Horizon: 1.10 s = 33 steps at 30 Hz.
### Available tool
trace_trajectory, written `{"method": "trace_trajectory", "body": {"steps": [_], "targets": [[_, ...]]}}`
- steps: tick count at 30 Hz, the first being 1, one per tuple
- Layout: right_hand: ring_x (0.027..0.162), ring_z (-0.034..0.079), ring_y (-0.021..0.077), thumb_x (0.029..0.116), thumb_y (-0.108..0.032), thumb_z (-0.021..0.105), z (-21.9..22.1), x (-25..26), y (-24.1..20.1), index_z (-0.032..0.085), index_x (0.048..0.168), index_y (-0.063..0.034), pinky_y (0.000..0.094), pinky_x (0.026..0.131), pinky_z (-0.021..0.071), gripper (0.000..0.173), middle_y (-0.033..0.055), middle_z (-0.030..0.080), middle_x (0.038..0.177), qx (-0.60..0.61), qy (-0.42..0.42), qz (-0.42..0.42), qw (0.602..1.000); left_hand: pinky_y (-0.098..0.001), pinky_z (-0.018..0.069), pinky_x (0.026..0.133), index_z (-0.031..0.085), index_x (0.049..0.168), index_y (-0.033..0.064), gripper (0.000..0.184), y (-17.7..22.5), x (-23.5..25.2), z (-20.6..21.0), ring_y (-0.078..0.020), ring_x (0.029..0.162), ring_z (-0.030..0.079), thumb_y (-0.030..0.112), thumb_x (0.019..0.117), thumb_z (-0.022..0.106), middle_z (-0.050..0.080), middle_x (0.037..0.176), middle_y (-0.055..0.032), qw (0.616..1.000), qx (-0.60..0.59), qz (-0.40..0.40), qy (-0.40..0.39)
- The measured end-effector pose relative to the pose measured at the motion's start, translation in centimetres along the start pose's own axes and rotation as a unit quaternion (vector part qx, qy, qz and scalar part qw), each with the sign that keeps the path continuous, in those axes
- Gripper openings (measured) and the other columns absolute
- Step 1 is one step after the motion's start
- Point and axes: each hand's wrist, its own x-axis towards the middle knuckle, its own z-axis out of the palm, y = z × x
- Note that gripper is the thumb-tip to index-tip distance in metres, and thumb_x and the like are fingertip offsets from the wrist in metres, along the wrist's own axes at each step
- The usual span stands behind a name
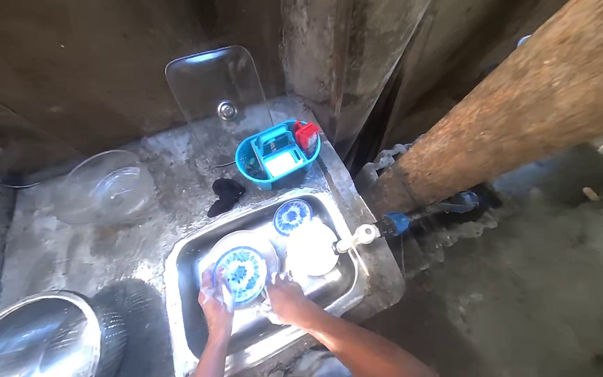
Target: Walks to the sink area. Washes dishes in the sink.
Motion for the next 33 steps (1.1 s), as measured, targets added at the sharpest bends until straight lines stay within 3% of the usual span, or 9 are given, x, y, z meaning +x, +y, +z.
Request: {"method": "trace_trajectory", "body": {"steps": [5, 8, 12, 15, 18, 21, 26, 29, 33], "targets": [[0.106, 0.068, 0.0405, 0.1050, -0.025, 0.052, -5.6, -8.1, -1.0, 0.065, 0.125, -0.0018, 0.0585, 0.087, 0.0542, 0.033, 0.0229, 0.067, 0.119, -0.028, 0.072, -0.062, 0.995, -0.0313, 0.0515, 0.097, 0.061, 0.124, -0.0113, 0.031, 1.9, -1.3, 1.8, -0.0148, 0.104, 0.065, 0.011, 0.1056, 0.049, 0.067, 0.114, -0.0219, 0.995, -0.082, -0.051, -0.010], [0.071, 0.070, 0.0191, 0.0989, -0.028, 0.062, -8.0, -14.0, 0.1, 0.073, 0.093, -0.0121, 0.0365, 0.061, 0.0584, 0.020, 0.0055, 0.071, 0.081, -0.015, 0.402, -0.217, 0.889, -0.0278, 0.0543, 0.093, 0.060, 0.125, -0.0090, 0.031, 4.7, -3.0, 4.2, -0.0083, 0.099, 0.066, 0.013, 0.1068, 0.047, 0.068, 0.111, -0.0165, 0.987, -0.134, -0.069, -0.061], [0.096, 0.071, 0.0217, 0.0976, -0.028, 0.059, -12.9, -17.4, 2.4, 0.072, 0.095, -0.0147, 0.0385, 0.085, 0.0585, 0.018, 0.0076, 0.075, 0.096, -0.054, 0.611, -0.235, 0.754, -0.0404, 0.0549, 0.097, 0.064, 0.125, -0.0058, 0.031, 9.9, -5.7, 7.4, -0.0202, 0.103, 0.070, 0.014, 0.1057, 0.051, 0.071, 0.112, -0.0192, 0.977, -0.118, -0.038, -0.175], [0.125, 0.063, 0.0287, 0.1015, -0.043, 0.059, -15.2, -16.5, 4.4, 0.073, 0.118, -0.0162, 0.0582, 0.114, 0.0408, 0.034, 0.0079, 0.073, 0.122, -0.107, 0.518, -0.151, 0.835, -0.0403, 0.0559, 0.093, 0.066, 0.121, -0.0032, 0.029, 12.0, -6.7, 9.7, -0.0184, 0.098, 0.070, 0.015, 0.1045, 0.051, 0.072, 0.104, -0.0154, 0.963, -0.126, -0.002, -0.240], [0.109, 0.068, 0.0257, 0.1011, -0.047, 0.058, -15.7, -15.8, 5.8, 0.073, 0.101, -0.0141, 0.0574, 0.115, 0.0376, 0.036, 0.0063, 0.073, 0.099, -0.086, 0.465, -0.168, 0.865, -0.0393, 0.0550, 0.092, 0.067, 0.120, -0.0010, 0.029, 12.9, -6.6, 11.3, -0.0164, 0.097, 0.069, 0.017, 0.1043, 0.050, 0.072, 0.103, -0.0127, 0.954, -0.135, -0.006, -0.268], [0.106, 0.068, 0.0264, 0.1035, -0.038, 0.056, -15.9, -15.5, 7.0, 0.072, 0.090, -0.0100, 0.0507, 0.111, 0.0428, 0.035, 0.0095, 0.072, 0.095, -0.036, 0.461, -0.241, 0.854, -0.0403, 0.0542, 0.095, 0.066, 0.122, -0.0007, 0.029, 12.8, -5.9, 12.3, -0.0179, 0.101, 0.069, 0.017, 0.1055, 0.050, 0.072, 0.106, -0.0140, 0.951, -0.138, -0.034, -0.275], [0.120, 0.068, 0.0228, 0.1090, -0.034, 0.048, -12.9, -16.9, 9.4, 0.071, 0.104, -0.0094, 0.0466, 0.109, 0.0529, 0.033, 0.0086, 0.075, 0.111, 0.097, 0.574, -0.321, 0.747, -0.0416, 0.0542, 0.093, 0.067, 0.121, 0.0006, 0.028, 12.5, -5.0, 13.0, -0.0191, 0.099, 0.068, 0.019, 0.1068, 0.051, 0.072, 0.105, -0.0145, 0.956, -0.133, -0.062, -0.254], [0.097, 0.070, 0.0146, 0.1076, -0.030, 0.049, -8.2, -16.0, 10.8, 0.070, 0.092, -0.0008, 0.0296, 0.087, 0.0599, 0.039, 0.0116, 0.072, 0.097, 0.185, 0.616, -0.166, 0.747, -0.0431, 0.0531, 0.096, 0.066, 0.123, -0.0010, 0.030, 12.3, -4.7, 12.7, -0.0213, 0.103, 0.068, 0.020, 0.1071, 0.051, 0.071, 0.109, -0.0165, 0.960, -0.122, -0.072, -0.242], [0.122, 0.062, 0.0313, 0.1031, -0.015, 0.057, -8.8, -12.0, 9.8, 0.058, 0.134, 0.0086, 0.0423, 0.107, 0.0488, 0.039, 0.0269, 0.062, 0.131, 0.298, 0.396, 0.130, 0.859, -0.0486, 0.0501, 0.099, 0.067, 0.119, -0.0052, 0.035, 12.5, -4.3, 12.0, -0.0296, 0.106, 0.068, 0.020, 0.1090, 0.046, 0.071, 0.108, -0.0225, 0.970, -0.073, -0.042, -0.227]]}}
